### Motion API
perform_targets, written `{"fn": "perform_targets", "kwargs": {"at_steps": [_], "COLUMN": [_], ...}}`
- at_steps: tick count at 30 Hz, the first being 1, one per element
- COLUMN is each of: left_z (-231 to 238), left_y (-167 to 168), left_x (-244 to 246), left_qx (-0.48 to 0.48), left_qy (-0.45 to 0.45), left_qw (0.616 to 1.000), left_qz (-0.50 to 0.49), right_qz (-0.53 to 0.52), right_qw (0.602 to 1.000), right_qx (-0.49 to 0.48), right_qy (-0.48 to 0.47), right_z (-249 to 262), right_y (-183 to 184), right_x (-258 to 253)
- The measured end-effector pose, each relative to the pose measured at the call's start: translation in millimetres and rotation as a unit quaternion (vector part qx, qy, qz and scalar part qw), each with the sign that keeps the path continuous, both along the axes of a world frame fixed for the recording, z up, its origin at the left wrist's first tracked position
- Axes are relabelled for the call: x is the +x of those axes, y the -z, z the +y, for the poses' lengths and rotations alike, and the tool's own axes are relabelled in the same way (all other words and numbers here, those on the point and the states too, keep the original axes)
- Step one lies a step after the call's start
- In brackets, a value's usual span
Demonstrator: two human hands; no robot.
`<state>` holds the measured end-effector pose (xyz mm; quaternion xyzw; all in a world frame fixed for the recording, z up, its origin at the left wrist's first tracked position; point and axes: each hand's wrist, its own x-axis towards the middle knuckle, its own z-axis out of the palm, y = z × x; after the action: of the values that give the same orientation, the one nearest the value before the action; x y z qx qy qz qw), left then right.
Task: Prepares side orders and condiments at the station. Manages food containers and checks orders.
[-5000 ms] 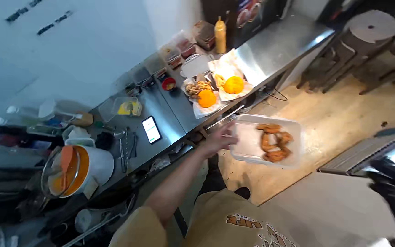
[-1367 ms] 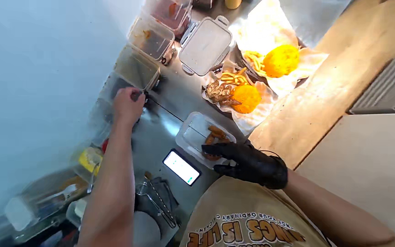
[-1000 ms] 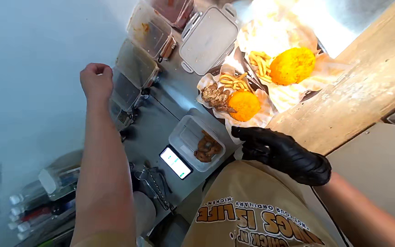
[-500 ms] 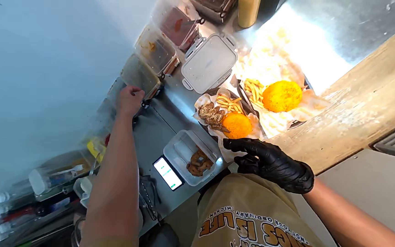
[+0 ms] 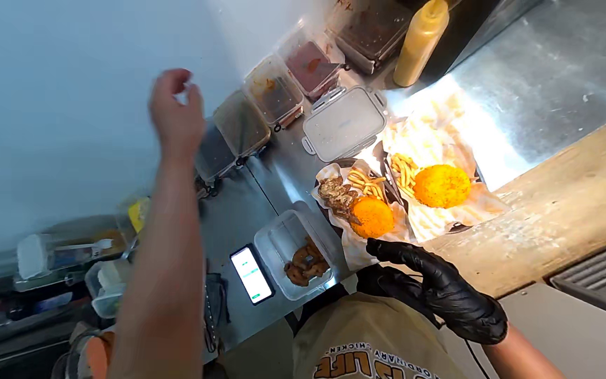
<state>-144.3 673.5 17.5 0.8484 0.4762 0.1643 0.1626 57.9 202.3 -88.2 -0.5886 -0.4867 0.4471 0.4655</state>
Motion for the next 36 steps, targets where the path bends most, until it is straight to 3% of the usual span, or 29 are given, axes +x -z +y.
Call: {"fn": "perform_targets", "kwargs": {"at_steps": [5, 12, 18, 24, 30, 36], "left_z": [-1.3, -27.3, -54.7, -68.5, -73.6, -73.9], "left_y": [-32.1, 18.8, 33.4, 31.1, 41.2, 46.0], "left_x": [-59.4, -119.0, -141.6, -157.8, -167.4, -183.8], "left_qx": [0.011, -0.083, -0.108, -0.122, -0.136, -0.156], "left_qy": [-0.065, -0.121, -0.168, -0.182, -0.184, -0.194], "left_qw": [0.997, 0.988, 0.979, 0.975, 0.973, 0.968], "left_qz": [0.030, 0.047, 0.050, 0.041, 0.029, 0.027], "right_qz": [0.011, -0.007, 0.058, 0.005, 0.056, 0.033], "right_qw": [1.000, 0.997, 0.993, 0.988, 0.988, 0.989], "right_qx": [0.017, 0.062, 0.024, 0.087, 0.014, 0.000], "right_qy": [-0.009, -0.055, -0.103, -0.126, -0.142, -0.141], "right_z": [9.5, 11.2, 14.5, 11.7, 15.3, 14.5], "right_y": [4.4, 7.7, 3.8, 13.1, -4.8, -3.0], "right_x": [-12.2, -35.9, -55.1, -61.8, -65.0, -68.6]}}
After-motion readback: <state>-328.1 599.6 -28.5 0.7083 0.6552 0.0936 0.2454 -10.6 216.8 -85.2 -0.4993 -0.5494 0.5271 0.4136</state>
